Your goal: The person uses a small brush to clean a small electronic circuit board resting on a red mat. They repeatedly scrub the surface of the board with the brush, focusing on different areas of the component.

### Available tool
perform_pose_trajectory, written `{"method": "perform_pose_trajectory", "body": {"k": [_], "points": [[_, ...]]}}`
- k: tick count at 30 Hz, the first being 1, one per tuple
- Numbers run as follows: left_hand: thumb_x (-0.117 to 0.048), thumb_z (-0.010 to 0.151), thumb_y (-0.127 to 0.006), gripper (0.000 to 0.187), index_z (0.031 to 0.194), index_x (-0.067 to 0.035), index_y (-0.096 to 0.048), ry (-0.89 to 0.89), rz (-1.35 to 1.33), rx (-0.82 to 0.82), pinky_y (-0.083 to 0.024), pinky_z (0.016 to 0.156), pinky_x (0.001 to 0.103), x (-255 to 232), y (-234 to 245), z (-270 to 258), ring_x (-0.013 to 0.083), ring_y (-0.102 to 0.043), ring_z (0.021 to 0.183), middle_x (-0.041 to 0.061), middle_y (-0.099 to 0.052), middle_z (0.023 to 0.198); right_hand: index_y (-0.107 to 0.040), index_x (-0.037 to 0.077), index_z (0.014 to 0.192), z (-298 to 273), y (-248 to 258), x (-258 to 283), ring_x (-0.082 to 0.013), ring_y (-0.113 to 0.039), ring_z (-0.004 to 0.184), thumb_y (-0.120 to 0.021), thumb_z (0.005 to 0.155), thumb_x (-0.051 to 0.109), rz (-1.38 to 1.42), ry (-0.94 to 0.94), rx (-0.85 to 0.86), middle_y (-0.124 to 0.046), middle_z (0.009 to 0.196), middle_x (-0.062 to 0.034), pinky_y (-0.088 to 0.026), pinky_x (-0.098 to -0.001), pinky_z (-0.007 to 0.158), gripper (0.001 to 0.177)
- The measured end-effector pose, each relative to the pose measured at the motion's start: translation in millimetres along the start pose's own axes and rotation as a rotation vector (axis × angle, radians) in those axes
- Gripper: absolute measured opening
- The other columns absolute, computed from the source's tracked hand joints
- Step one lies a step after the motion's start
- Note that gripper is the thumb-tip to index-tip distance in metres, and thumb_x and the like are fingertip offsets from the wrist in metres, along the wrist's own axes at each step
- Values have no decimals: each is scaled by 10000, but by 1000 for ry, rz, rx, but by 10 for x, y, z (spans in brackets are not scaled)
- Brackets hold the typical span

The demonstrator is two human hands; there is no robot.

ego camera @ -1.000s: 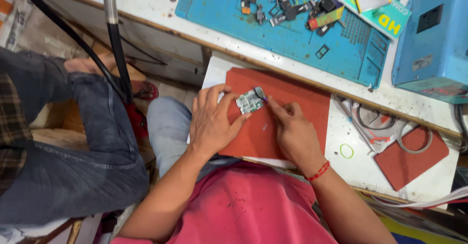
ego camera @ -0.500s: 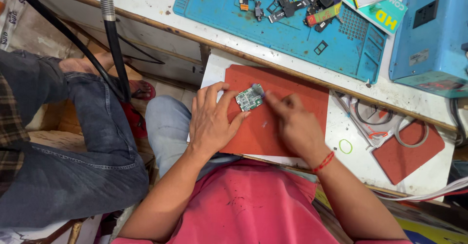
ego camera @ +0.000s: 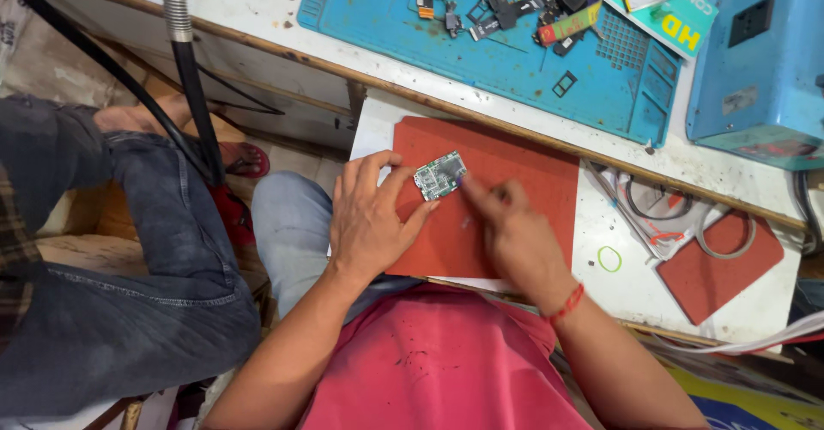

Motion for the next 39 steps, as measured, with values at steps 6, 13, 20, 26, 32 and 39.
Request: {"method": "perform_pose_trajectory", "body": {"k": [6, 13, 20, 26, 32, 39], "points": [[-340, 786, -868, 449, 1107, -65, -717, -11, -7, 6, -428, 958, 466, 2, 20, 9, 310, -521, 1187, 72, -591, 1240, -576, 215, 1451, 37, -40, -120, -379, -680, 819, -527, 958, 13, 62, -120, -3, -634, 1087, -171, -562, -477, 709, 535], [-329, 784, -867, 440, 1111, -70, -726, -16, 24, 16, -424, 940, 456, -22, -3, 16, 298, -529, 1172, 61, -603, 1228, -548, 169, 1454, -56, -63, 5, -413, -676, 812, -529, 857, -8, 53, -33, 89, -617, 1119, -198, -559, -494, 717, 623], [-326, 763, -864, 475, 1133, -63, -720, -39, 43, 24, -422, 925, 456, -80, 28, 65, 298, -534, 1153, 64, -605, 1226, -539, 175, 1445, -4, -21, 32, -402, -685, 741, -522, 900, 28, 39, -69, 94, -627, 1082, -175, -568, -499, 668, 566], [-322, 749, -859, 459, 1116, -79, -727, -15, 75, 20, -423, 954, 458, -68, 3, 36, 303, -544, 1162, 62, -612, 1221, -530, 174, 1475, -83, -139, 83, -380, -686, 713, -507, 849, -17, 38, 35, 119, -620, 1052, -171, -574, -494, 648, 654], [-342, 782, -871, 464, 1128, -75, -715, -25, 85, -10, -426, 977, 464, -113, -42, 19, 307, -547, 1163, 65, -608, 1221, -501, 169, 1499, -40, -25, -71, -390, -674, 690, -524, 870, 9, -38, 25, 87, -610, 1066, -177, -572, -486, 616, 649], [-351, 802, -864, 442, 1117, -75, -728, -35, 78, -14, -432, 969, 449, -104, -33, 23, 297, -550, 1145, 66, -608, 1221, -491, 176, 1502, 35, -35, -165, -403, -689, 783, -497, 933, 15, -3, -3, -12, -617, 1122, -180, -579, -497, 677, 591]]}}
Point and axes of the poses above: each hand's wrist, its own z-axis towards the middle knuckle, its own y-axis out of the back of the hand, x = y × z, the point moved 6 cm from there along z, towards the middle knuckle
